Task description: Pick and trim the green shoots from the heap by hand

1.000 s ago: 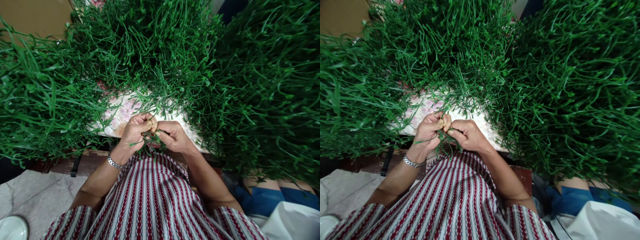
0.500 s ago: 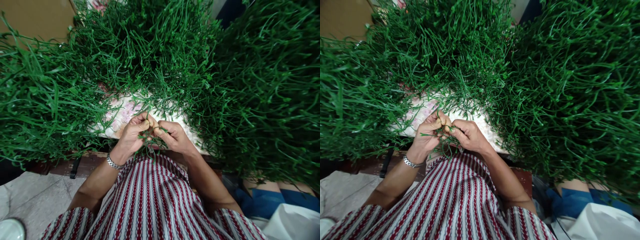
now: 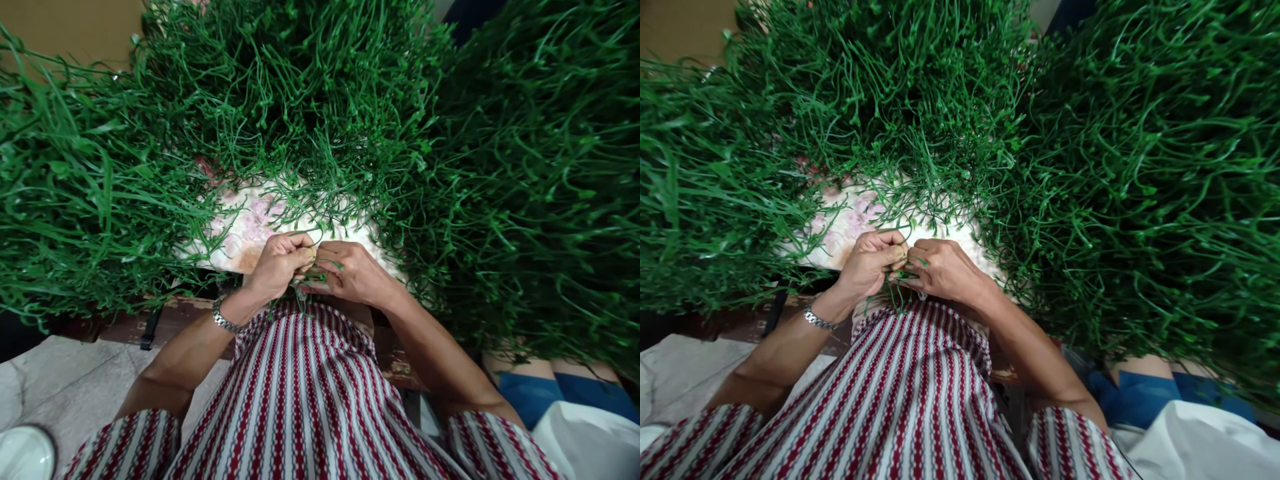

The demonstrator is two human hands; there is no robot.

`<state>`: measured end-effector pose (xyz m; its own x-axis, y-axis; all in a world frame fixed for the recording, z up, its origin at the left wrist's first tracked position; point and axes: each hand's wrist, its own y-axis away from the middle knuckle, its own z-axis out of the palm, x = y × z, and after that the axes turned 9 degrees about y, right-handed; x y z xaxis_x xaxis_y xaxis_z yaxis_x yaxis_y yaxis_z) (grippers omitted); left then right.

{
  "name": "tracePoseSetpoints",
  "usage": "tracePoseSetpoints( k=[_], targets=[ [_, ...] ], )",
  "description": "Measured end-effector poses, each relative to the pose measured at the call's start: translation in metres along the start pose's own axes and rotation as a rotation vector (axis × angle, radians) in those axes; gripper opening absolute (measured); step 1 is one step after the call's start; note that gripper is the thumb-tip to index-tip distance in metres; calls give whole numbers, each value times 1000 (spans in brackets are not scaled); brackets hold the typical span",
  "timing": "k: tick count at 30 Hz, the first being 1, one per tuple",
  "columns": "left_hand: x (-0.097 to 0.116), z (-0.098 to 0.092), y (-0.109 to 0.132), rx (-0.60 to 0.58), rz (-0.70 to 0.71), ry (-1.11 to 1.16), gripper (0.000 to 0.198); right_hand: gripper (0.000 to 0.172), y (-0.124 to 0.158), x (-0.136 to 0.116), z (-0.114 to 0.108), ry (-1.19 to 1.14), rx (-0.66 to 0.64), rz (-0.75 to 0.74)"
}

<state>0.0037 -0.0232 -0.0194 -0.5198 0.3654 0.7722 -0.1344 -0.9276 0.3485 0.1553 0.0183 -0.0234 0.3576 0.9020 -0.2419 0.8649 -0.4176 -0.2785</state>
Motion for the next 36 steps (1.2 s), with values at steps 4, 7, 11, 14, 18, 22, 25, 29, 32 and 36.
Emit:
tracePoseSetpoints(
  k=[4,7,11,14,18,22,25,29,32,36],
  targets=[
    [-3,-3,-3,27,115,-118,23,16,4,2,-5,23,-91,14],
    [2,-3,-5,-13,156,-65,18,15,7,8,-14,-23,-21,127],
    [9,-2,-6,-107,132,82,17,20,9,11,-21,-269,208,364],
    [8,-2,-6,-96,151,112,13,22,8,7,-20,-499,315,460],
    [7,-2,-3,-94,249,65,6,22,3,-1,-16,-573,303,488],
    [4,-2,1,-90,313,14,16,17,1,-9,-11,-480,282,528],
    [0,-3,3,-1,364,-87,21,15,1,-13,-8,-413,256,519],
    [-5,-4,5,57,371,-199,15,21,1,-18,-5,-340,242,499],
    [-4,-2,7,31,328,-193,19,29,1,-23,-3,-187,276,505],
    [-3,0,8,-9,309,-151,25,21,0,-29,0,-133,360,544]
  ],
)
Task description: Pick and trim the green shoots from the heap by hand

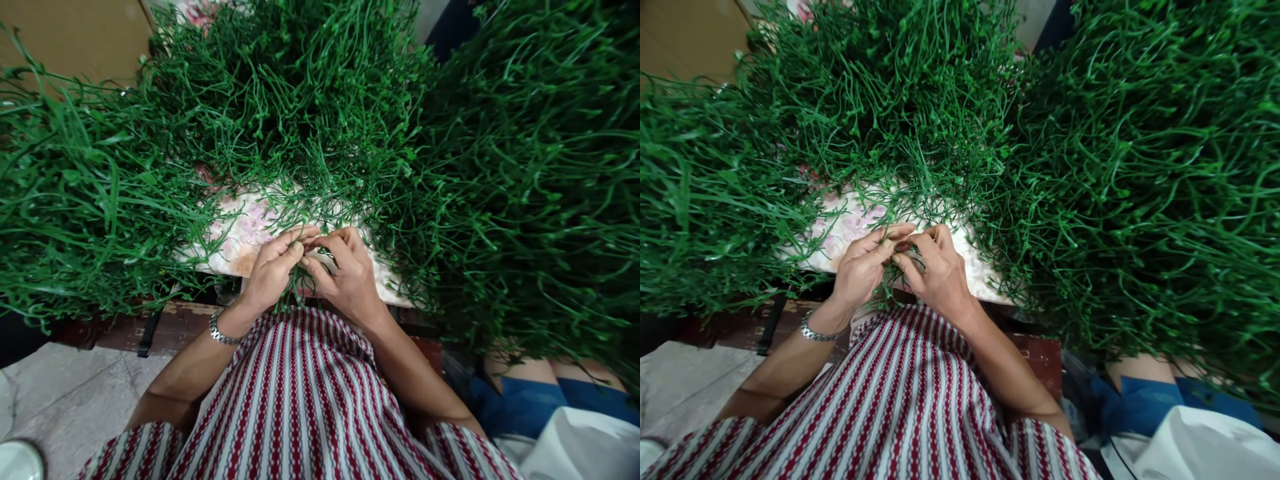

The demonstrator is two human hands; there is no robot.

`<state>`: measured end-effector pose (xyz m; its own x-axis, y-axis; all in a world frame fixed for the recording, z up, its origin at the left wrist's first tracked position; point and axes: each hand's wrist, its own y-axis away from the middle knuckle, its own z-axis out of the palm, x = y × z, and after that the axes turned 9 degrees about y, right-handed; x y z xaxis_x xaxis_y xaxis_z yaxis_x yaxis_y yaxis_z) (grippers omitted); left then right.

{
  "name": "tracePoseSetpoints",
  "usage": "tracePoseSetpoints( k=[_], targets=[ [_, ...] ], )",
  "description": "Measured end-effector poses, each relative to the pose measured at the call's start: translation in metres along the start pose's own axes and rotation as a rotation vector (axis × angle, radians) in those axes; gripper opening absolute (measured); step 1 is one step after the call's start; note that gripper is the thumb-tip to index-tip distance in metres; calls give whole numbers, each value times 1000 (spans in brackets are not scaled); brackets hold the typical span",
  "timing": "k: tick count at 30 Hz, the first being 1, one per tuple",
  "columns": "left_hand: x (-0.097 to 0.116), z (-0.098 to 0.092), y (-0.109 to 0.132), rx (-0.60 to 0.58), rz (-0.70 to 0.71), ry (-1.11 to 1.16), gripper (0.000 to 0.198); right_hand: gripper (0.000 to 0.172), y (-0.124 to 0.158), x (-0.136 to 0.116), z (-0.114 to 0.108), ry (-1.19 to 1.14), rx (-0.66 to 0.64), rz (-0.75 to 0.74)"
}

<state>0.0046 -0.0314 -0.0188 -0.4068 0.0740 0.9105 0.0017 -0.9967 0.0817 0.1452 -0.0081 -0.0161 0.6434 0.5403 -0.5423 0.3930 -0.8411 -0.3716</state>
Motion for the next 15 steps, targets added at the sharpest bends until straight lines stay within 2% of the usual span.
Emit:
tracePoseSetpoints(
  k=[6,9,12,15],
  targets=[
    [-4,4,-1,-95,102,132,30,22,-1,-1,5,-347,-217,96],
    [-3,5,-1,-159,108,197,31,19,-1,0,9,-435,-223,109],
    [-5,4,0,-117,114,211,27,17,-1,1,9,-409,-179,113],
    [-11,3,2,9,171,116,18,14,0,-1,6,-318,-143,132]
  ],
)
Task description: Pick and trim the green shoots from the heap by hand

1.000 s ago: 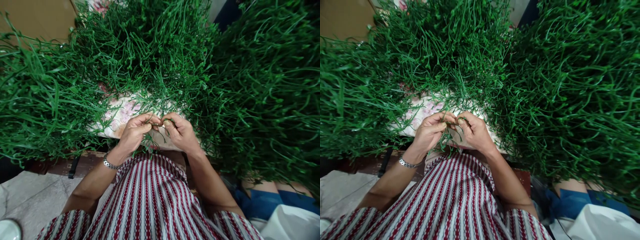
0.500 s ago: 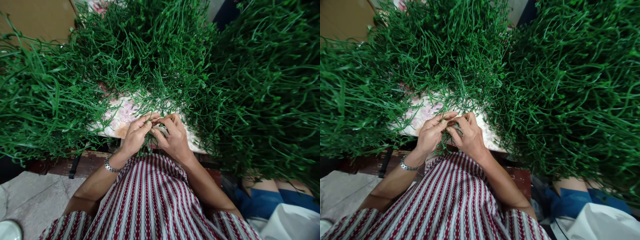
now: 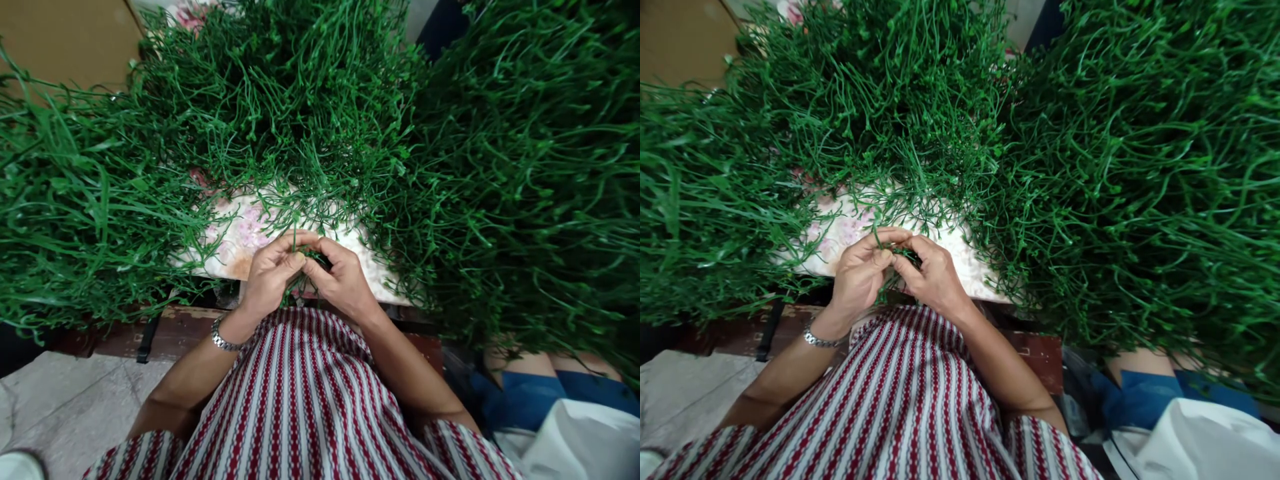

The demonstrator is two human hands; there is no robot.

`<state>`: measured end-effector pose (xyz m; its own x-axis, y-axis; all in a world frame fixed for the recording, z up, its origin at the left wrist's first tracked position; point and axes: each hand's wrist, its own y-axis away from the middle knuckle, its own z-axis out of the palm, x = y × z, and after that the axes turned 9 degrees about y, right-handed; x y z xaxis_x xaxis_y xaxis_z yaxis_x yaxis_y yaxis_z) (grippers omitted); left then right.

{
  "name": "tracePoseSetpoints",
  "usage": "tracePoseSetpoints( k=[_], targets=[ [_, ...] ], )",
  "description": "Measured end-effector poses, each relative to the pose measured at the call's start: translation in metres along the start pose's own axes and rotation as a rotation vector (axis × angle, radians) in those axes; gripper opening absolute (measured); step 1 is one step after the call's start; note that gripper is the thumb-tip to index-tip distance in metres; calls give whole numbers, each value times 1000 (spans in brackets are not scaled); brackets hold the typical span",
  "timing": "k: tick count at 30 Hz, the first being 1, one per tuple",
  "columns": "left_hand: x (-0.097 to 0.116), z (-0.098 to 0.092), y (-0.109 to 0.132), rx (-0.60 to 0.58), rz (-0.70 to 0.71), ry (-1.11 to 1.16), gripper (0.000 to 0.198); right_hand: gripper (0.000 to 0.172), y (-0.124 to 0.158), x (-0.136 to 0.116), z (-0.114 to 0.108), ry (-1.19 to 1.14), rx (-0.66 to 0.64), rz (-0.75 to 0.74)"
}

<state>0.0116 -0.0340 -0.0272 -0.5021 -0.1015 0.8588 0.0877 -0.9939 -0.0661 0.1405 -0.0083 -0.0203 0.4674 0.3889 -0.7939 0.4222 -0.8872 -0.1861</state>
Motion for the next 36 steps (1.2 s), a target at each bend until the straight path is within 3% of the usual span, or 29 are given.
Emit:
tracePoseSetpoints(
  k=[4,9,11,15,19,22,27,36],
  targets=[
    [-8,0,3,143,111,9,8,10,2,-5,3,79,86,-17],
    [-3,3,4,190,104,169,5,11,4,-8,9,27,72,-40],
    [1,3,3,162,54,218,6,12,5,-8,9,26,25,-39],
    [8,-2,-2,113,-224,383,9,21,4,-7,2,19,-78,-70],
    [13,-5,-7,82,-395,377,14,20,2,-2,-4,-216,-253,-95],
    [16,-4,-9,68,-433,330,16,17,1,0,-5,-386,-348,-87],
    [15,-3,-10,65,-438,287,17,15,2,3,-2,-550,-401,-27],
    [10,-4,-12,119,-456,242,13,16,2,5,-4,-621,-478,110]
  ],
)
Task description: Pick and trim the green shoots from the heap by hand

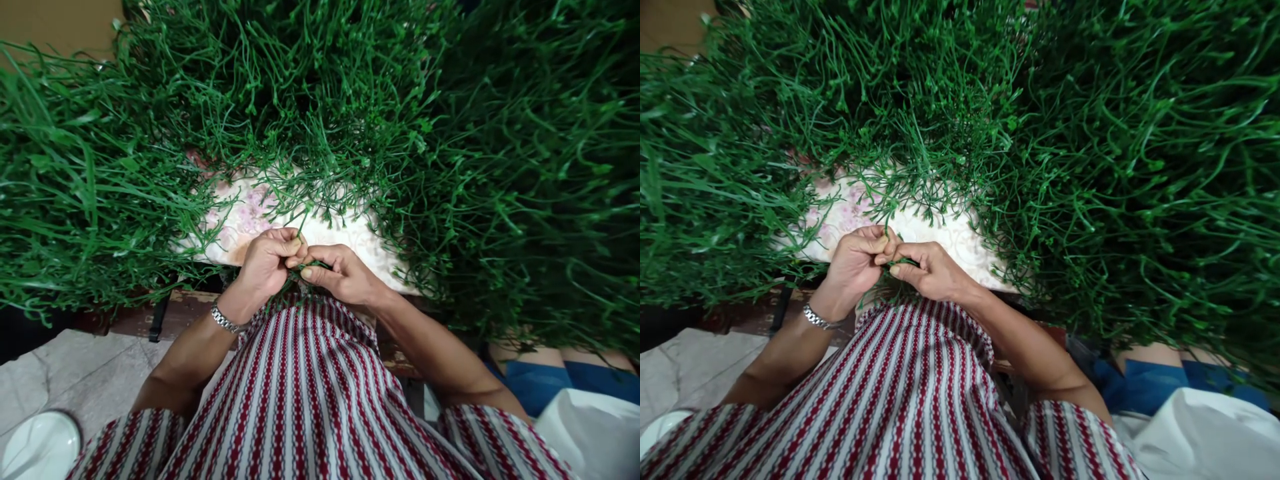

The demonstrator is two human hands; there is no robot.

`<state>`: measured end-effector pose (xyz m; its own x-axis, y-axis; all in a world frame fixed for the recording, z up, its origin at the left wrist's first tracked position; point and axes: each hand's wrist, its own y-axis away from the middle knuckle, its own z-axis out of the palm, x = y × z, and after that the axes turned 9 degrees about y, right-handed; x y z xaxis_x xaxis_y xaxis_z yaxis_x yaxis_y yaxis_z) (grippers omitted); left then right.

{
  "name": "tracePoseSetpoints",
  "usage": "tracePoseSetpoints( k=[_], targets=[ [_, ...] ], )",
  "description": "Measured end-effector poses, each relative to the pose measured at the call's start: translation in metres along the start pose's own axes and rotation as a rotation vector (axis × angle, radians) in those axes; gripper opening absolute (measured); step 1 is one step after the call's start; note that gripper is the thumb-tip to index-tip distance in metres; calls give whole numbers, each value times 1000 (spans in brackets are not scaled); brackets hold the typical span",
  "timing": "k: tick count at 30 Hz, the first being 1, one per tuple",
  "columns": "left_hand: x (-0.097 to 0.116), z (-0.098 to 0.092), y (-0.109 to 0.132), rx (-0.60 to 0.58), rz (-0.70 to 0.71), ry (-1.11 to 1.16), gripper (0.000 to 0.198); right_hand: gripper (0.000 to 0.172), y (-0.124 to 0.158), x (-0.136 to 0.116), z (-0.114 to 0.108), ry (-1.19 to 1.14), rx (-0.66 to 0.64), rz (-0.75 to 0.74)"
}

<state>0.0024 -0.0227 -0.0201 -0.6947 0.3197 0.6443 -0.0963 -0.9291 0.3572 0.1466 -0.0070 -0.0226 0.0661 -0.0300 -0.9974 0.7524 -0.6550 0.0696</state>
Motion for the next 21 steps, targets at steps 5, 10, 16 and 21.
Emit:
tracePoseSetpoints(
  k=[5,10,16,21],
  targets=[
    [4,0,-5,-22,-26,121,18,21,4,-6,4,29,-228,-2],
    [12,0,-3,-73,76,56,16,19,13,-28,-16,278,111,-140],
    [17,-3,0,-222,227,37,16,16,15,-25,-34,106,350,-171],
    [15,-2,4,-239,376,56,15,16,13,-10,-20,82,315,-62]
  ],
)
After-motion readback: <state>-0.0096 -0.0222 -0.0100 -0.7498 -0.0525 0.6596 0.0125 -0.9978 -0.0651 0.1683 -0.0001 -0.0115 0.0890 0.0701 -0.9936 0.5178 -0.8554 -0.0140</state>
